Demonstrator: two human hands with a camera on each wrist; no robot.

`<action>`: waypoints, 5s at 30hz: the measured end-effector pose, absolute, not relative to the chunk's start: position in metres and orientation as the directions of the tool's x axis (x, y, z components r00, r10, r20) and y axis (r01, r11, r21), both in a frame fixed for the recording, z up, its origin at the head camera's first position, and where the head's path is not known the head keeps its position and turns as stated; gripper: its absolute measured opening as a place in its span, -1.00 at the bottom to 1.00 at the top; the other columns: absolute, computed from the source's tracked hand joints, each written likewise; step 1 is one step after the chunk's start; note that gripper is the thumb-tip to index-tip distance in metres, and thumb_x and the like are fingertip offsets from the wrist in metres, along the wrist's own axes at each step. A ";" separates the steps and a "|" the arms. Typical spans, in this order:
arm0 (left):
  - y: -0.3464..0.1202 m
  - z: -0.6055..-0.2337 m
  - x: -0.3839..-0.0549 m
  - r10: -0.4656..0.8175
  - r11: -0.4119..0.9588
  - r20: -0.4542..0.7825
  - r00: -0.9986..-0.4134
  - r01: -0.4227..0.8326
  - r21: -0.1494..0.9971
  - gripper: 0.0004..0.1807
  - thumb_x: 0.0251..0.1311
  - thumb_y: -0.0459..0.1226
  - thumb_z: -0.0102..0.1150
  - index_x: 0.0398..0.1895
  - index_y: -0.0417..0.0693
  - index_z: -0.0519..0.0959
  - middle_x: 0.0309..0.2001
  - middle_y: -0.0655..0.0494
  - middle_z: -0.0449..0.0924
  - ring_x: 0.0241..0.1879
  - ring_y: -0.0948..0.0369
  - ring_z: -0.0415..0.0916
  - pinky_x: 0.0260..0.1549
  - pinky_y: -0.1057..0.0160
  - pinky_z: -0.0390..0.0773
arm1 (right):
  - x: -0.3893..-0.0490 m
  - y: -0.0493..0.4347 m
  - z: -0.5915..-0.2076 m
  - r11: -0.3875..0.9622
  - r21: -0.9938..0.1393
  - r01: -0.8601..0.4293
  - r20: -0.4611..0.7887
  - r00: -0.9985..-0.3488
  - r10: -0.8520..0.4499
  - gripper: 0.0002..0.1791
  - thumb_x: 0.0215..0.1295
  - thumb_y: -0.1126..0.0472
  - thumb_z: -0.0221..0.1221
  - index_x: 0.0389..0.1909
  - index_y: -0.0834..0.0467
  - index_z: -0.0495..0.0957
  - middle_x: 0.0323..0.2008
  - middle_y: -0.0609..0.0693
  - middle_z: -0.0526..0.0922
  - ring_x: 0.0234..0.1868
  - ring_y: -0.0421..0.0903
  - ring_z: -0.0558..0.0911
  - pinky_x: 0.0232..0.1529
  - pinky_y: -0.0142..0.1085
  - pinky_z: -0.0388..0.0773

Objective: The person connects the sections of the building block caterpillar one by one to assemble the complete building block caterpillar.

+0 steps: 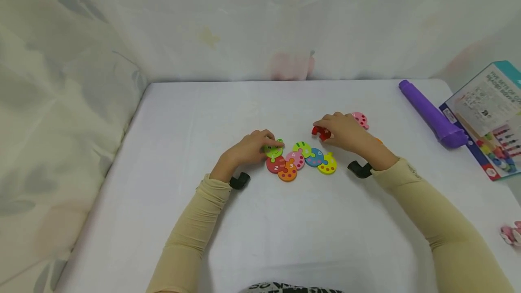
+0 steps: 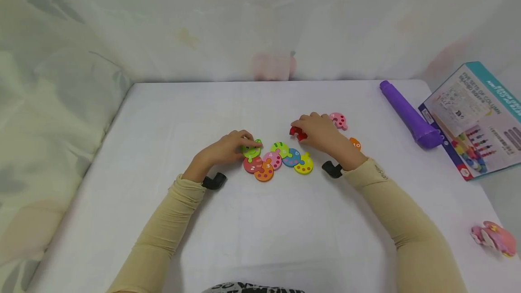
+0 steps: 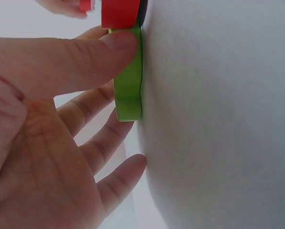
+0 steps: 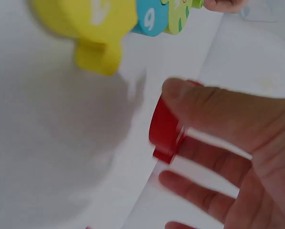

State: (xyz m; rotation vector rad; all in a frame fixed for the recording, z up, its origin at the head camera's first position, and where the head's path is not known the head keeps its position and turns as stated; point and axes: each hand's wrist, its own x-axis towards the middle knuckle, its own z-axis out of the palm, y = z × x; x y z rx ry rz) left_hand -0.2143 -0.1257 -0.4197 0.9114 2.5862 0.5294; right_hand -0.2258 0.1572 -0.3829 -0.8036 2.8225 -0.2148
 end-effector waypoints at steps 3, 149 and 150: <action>-0.126 -0.420 -0.214 0.657 0.716 -0.186 -0.730 0.529 0.455 -0.47 0.13 -0.38 0.16 0.19 0.22 0.46 0.07 0.11 0.39 -0.02 0.12 0.28 -0.02 0.15 0.33 | -0.217 0.166 -0.382 0.804 -0.216 -0.554 -0.122 -0.802 -0.585 -0.45 0.01 0.19 0.35 0.10 0.12 0.51 -0.03 0.06 0.57 -0.08 0.08 0.44 -0.12 -0.02 0.37; -0.125 -0.417 -0.213 0.664 0.708 -0.190 -0.723 0.528 0.469 -0.48 0.14 -0.37 0.15 0.19 0.18 0.46 0.07 0.07 0.39 0.00 0.10 0.28 -0.01 0.16 0.32 | -0.194 0.224 -0.405 0.840 -0.220 -0.496 -0.041 -0.855 -0.516 -0.35 -0.03 0.21 0.37 0.17 0.15 0.44 0.02 0.18 0.49 0.05 0.15 0.44 -0.01 0.14 0.35; -0.125 -0.417 -0.213 0.665 0.708 -0.190 -0.722 0.530 0.467 -0.48 0.14 -0.36 0.15 0.20 0.19 0.46 0.07 0.08 0.39 0.00 0.10 0.28 -0.02 0.16 0.33 | -0.193 0.228 -0.404 0.844 -0.231 -0.484 -0.037 -0.863 -0.504 -0.35 -0.03 0.22 0.37 0.17 0.16 0.44 0.03 0.19 0.48 0.05 0.17 0.43 -0.01 0.16 0.34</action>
